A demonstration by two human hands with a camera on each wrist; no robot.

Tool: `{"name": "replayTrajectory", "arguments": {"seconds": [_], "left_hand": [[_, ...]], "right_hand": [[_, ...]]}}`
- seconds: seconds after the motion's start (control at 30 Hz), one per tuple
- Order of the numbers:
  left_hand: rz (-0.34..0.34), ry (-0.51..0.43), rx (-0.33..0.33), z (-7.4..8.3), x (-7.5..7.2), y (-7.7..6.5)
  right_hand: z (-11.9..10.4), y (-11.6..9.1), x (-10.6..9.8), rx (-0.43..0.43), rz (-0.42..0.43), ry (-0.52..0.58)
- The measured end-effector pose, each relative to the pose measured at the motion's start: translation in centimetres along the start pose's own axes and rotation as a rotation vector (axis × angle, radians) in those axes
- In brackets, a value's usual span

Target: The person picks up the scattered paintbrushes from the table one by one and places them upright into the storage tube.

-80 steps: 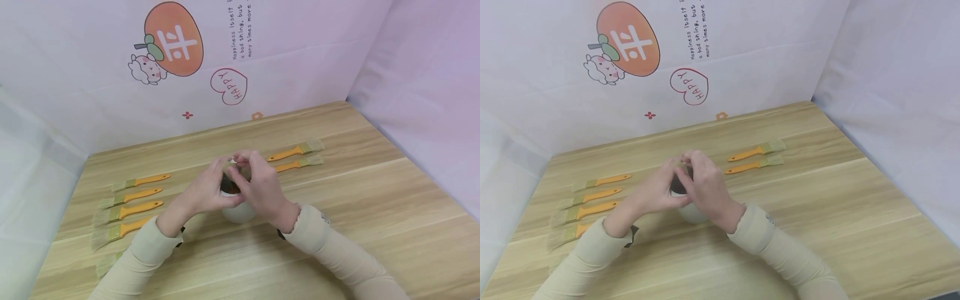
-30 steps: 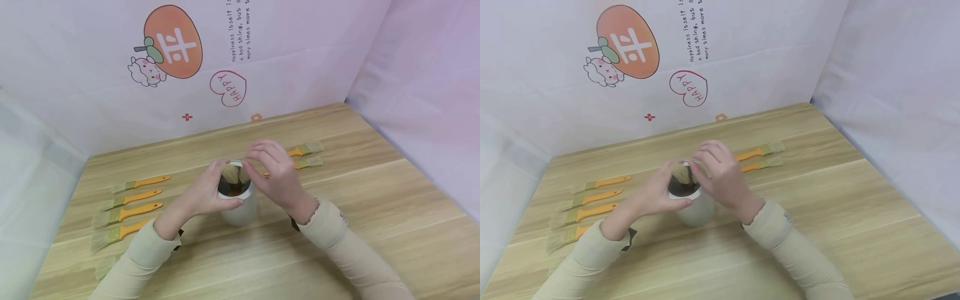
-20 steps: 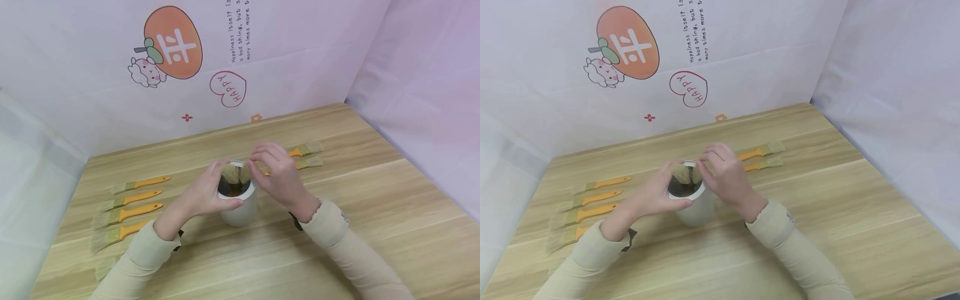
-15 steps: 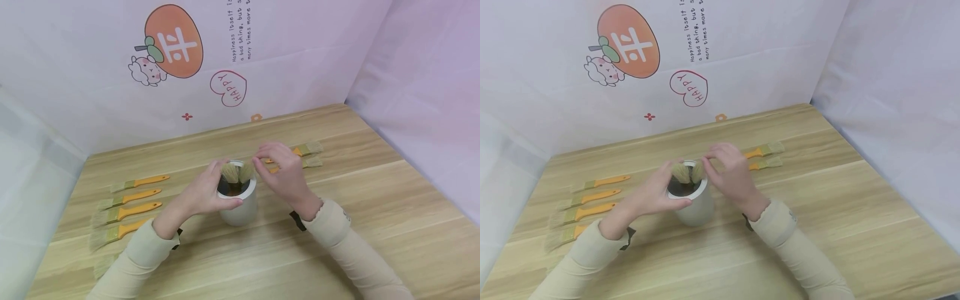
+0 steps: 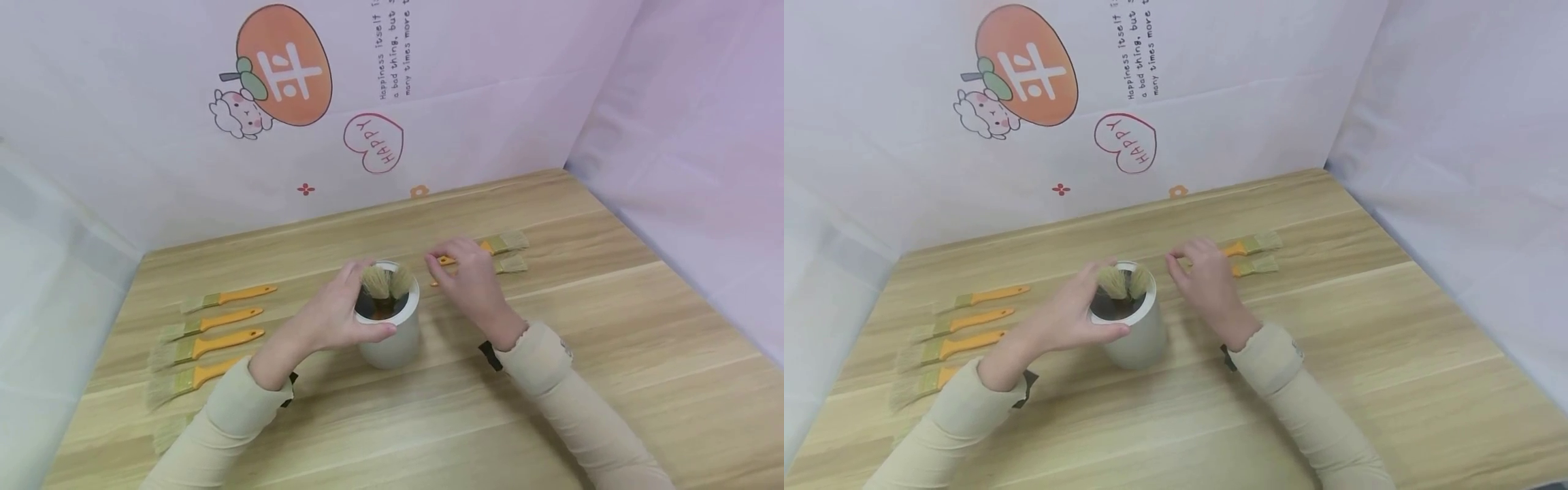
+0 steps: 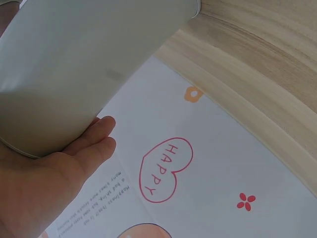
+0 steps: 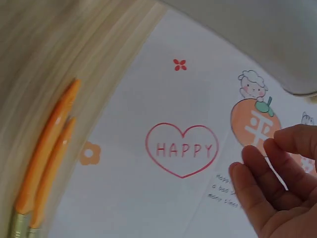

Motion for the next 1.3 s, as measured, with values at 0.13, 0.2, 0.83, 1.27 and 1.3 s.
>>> {"name": "replayTrajectory", "arguments": {"seconds": [0.13,0.2,0.83,1.27,1.3], "left_hand": [[-0.007,0.005,-0.004,-0.1,0.0,0.1],[-0.009,0.006,-0.004,-0.1,-0.1,0.1],[-0.011,0.004,-0.014,-0.2,-0.2,0.0],[-0.021,-0.005,-0.036,0.0,-0.2,0.0],[-0.024,-0.007,-0.037,0.0,-0.2,0.0]], "right_hand": [[1.5,-0.1,-0.3,0.040,0.022,-0.006],[2.2,-0.3,-0.4,0.070,-0.024,-0.036],[5.7,-2.0,1.9,0.043,-0.579,-0.339],[8.1,-3.1,0.5,0.414,-0.636,-0.682],[8.3,-3.3,0.4,0.429,-0.649,-0.699]]}}
Point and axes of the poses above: each hand's wrist, its own y-axis towards the middle knuckle, its own x-axis out of the palm, z = x × y, the point moved 5 cm from there along y, towards the middle knuckle, and after that the axes turned 10 degrees about z, right-handed, at the moved point
